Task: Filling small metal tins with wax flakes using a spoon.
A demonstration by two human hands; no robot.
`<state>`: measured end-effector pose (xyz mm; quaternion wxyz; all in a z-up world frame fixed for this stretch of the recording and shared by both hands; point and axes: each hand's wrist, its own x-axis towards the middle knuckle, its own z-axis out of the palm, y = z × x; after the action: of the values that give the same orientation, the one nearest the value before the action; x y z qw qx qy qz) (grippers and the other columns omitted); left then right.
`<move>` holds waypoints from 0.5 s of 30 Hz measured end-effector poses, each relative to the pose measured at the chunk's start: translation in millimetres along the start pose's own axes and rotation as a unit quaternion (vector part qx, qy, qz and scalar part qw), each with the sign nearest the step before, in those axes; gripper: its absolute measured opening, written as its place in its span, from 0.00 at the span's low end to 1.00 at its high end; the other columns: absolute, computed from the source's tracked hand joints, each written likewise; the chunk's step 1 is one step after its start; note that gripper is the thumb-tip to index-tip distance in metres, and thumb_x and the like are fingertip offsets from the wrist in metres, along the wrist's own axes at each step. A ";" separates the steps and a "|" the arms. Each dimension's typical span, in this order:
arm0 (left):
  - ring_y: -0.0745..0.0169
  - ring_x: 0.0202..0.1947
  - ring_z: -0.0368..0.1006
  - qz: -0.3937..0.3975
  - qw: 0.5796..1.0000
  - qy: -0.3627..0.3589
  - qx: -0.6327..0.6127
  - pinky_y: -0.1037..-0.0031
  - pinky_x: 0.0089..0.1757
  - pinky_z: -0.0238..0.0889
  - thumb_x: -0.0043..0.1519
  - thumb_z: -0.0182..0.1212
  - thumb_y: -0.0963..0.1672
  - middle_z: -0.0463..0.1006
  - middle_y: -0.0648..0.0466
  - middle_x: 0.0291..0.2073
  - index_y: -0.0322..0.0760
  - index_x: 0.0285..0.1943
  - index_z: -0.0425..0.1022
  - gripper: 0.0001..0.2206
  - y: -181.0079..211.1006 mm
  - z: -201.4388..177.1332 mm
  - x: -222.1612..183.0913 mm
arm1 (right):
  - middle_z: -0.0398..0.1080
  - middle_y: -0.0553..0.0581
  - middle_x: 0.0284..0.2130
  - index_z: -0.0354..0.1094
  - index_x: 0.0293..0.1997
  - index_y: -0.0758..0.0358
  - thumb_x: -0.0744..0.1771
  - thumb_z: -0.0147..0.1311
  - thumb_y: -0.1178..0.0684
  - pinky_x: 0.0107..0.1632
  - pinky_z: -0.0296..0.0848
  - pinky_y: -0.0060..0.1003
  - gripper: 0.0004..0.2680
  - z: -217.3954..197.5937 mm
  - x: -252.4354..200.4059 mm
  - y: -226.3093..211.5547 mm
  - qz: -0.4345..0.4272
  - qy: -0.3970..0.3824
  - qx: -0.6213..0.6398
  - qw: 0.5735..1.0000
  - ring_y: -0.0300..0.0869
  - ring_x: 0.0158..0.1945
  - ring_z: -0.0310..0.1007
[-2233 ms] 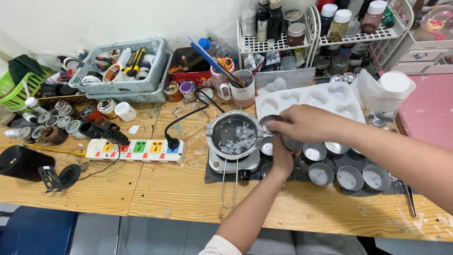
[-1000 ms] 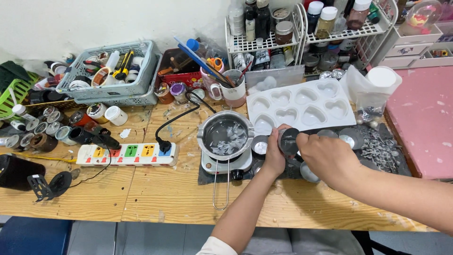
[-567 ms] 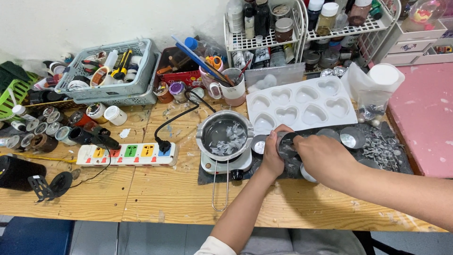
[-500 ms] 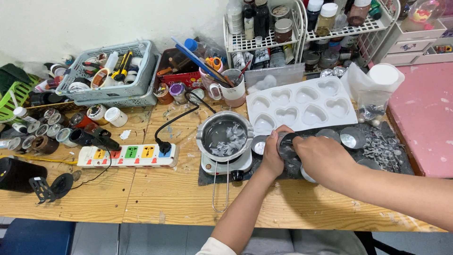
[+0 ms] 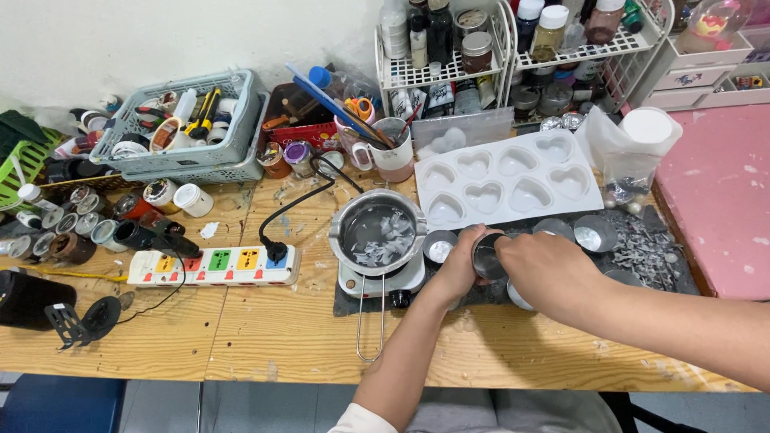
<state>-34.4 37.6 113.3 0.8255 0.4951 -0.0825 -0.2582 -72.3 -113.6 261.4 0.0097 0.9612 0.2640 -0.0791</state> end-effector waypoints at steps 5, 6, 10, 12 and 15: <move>0.68 0.32 0.65 0.172 0.981 0.051 0.067 0.76 0.38 0.60 0.75 0.31 0.54 0.72 0.56 0.30 0.32 0.46 0.72 0.26 -1.3 8.6 -1.7 | 0.76 0.65 0.28 0.69 0.35 0.66 0.61 0.52 0.63 0.39 0.77 0.50 0.04 -7.8 2.2 -2.5 0.001 -0.012 0.043 0.999 0.57 0.36 0.79; 0.68 0.33 0.66 0.208 0.967 0.068 0.132 0.76 0.40 0.62 0.74 0.31 0.53 0.73 0.55 0.30 0.31 0.45 0.72 0.26 4.5 12.8 -5.5 | 0.76 0.65 0.29 0.70 0.35 0.65 0.61 0.52 0.63 0.40 0.77 0.50 0.05 -8.3 3.1 -3.6 0.019 -0.040 0.068 0.997 0.58 0.36 0.79; 0.67 0.35 0.65 0.248 0.955 0.063 0.147 0.76 0.41 0.61 0.74 0.30 0.53 0.73 0.55 0.33 0.30 0.47 0.71 0.26 -6.4 9.8 -3.5 | 0.75 0.66 0.28 0.70 0.36 0.65 0.61 0.50 0.65 0.39 0.77 0.51 0.05 -0.6 0.0 -1.3 0.022 -0.059 0.080 0.995 0.58 0.35 0.79; 0.67 0.37 0.67 0.213 0.968 0.055 0.118 0.75 0.43 0.63 0.75 0.32 0.53 0.74 0.53 0.35 0.28 0.47 0.73 0.26 -13.5 2.9 3.4 | 0.76 0.66 0.29 0.70 0.35 0.66 0.61 0.51 0.63 0.39 0.78 0.49 0.04 3.7 0.5 0.7 0.016 -0.045 0.065 0.997 0.57 0.35 0.79; 0.65 0.25 0.64 -0.041 0.993 0.108 0.006 0.73 0.29 0.56 0.70 0.33 0.55 0.73 0.53 0.28 0.40 0.48 0.75 0.24 2.1 12.0 1.7 | 0.76 0.65 0.28 0.70 0.35 0.67 0.60 0.52 0.64 0.38 0.77 0.50 0.05 7.9 -1.7 1.1 0.001 -0.017 0.054 0.998 0.57 0.36 0.79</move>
<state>-36.9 28.2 120.8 0.8151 0.5281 0.0258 -0.2368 -74.3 -115.9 253.8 -0.0380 0.9592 0.2578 -0.1101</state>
